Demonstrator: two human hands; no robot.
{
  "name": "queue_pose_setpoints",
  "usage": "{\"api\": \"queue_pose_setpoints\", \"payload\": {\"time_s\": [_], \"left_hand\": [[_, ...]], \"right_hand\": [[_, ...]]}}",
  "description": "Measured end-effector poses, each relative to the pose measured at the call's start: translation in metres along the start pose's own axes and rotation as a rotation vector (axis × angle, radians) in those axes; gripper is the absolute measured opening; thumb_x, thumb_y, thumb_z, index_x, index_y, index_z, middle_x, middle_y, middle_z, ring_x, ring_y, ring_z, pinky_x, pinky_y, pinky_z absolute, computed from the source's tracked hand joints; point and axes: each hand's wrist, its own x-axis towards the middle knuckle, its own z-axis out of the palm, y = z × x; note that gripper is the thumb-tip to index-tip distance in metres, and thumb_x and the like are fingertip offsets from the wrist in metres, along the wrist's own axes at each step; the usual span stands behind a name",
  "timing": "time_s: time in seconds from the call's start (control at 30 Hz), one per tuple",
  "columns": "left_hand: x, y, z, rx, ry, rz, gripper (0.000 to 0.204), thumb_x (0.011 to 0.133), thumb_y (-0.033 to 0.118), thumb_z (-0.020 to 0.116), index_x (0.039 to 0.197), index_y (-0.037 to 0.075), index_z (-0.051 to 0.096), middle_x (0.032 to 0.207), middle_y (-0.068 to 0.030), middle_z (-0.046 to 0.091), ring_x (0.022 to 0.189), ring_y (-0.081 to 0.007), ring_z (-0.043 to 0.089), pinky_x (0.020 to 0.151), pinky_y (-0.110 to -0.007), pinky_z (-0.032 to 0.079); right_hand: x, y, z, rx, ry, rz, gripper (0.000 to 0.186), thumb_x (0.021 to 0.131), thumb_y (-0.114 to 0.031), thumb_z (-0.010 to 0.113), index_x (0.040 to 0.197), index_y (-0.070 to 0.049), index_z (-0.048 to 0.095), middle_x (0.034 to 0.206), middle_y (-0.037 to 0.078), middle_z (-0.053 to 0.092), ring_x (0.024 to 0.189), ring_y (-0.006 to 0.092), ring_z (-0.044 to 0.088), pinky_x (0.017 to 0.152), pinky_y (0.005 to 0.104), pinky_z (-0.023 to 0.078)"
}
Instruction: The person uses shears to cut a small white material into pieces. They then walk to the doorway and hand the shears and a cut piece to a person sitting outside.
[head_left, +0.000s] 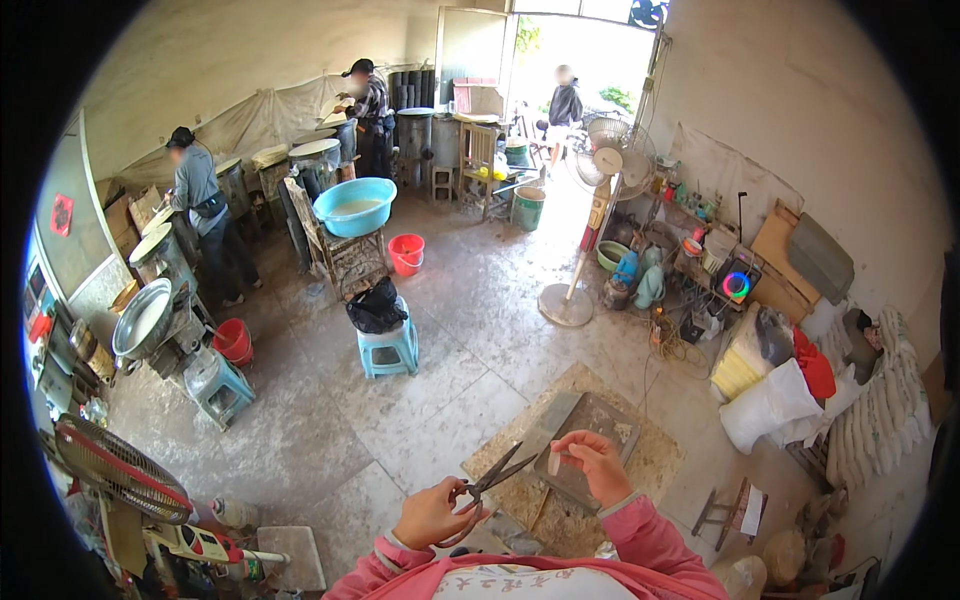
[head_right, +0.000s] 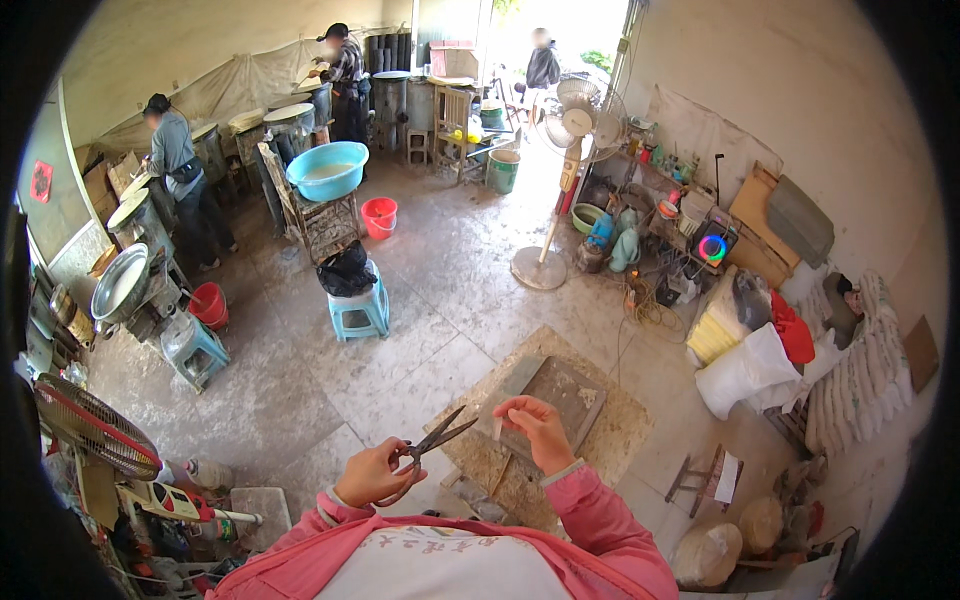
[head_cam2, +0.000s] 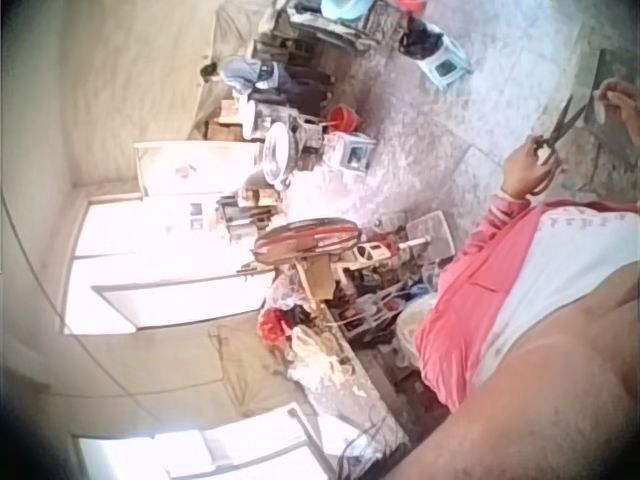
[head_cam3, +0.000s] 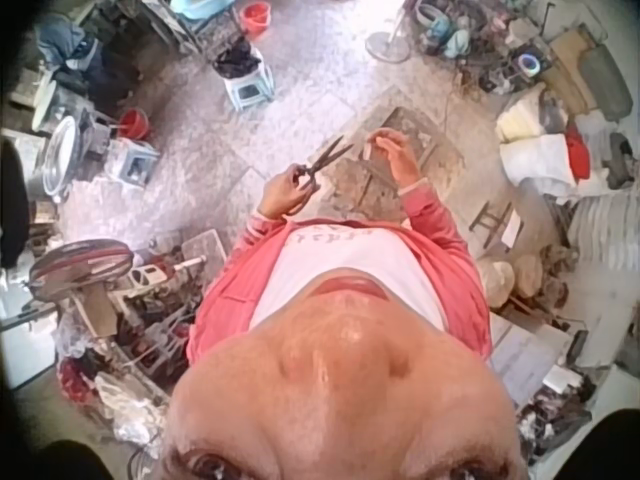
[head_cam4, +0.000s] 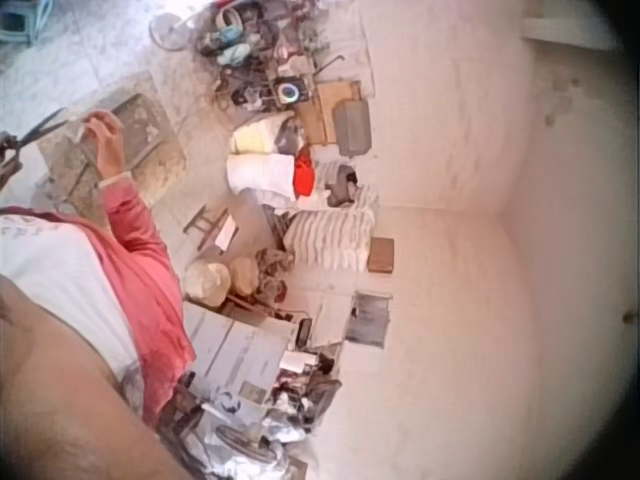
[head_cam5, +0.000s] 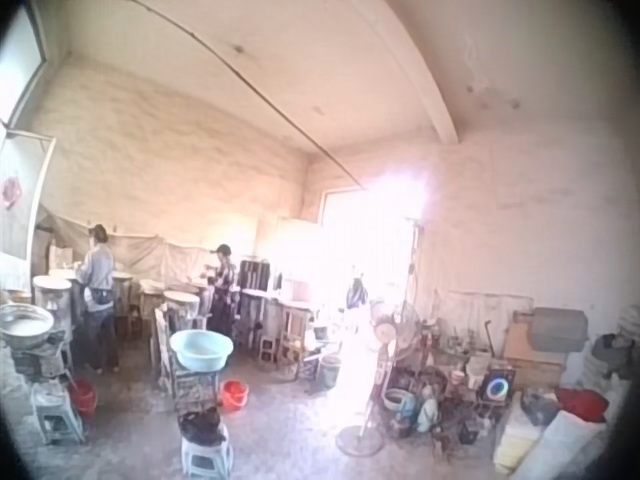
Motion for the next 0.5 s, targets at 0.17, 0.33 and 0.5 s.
{"api": "queue_pose_setpoints", "payload": {"time_s": [0.17,0.33,0.5], "left_hand": [[-0.006,-0.003,-0.001,-0.002,0.023,0.025,0.054,0.067,0.052,0.070,0.096,0.008,0.059,0.061,-0.0039,0.054,0.055,-0.0230,0.057,0.052,-0.033,0.043],[0.004,-0.003,-0.001,0.030,0.063,0.092,0.047,0.068,0.046,0.072,0.095,0.009,0.059,0.060,-0.0049,0.053,0.055,-0.0237,0.057,0.052,-0.034,0.043],[0.007,0.024,-0.008,0.070,0.096,0.199,0.047,0.067,0.041,0.074,0.094,0.007,0.057,0.060,-0.0059,0.051,0.056,-0.0238,0.055,0.051,-0.035,0.041]], "right_hand": [[-0.006,0.001,0.005,0.006,-0.005,-0.011,0.014,0.086,-0.009,0.050,0.091,-0.005,0.063,0.093,0.004,0.064,0.089,0.0112,0.058,0.080,0.0266,0.047],[0.000,-0.004,0.005,-0.042,0.001,-0.032,0.016,0.087,-0.008,0.049,0.094,-0.004,0.062,0.095,0.004,0.063,0.088,0.0116,0.058,0.080,0.0266,0.046],[-0.006,-0.013,-0.001,-0.041,0.042,-0.119,0.016,0.086,-0.008,0.050,0.096,-0.003,0.061,0.096,0.005,0.063,0.088,0.0103,0.056,0.081,0.0256,0.045]]}}
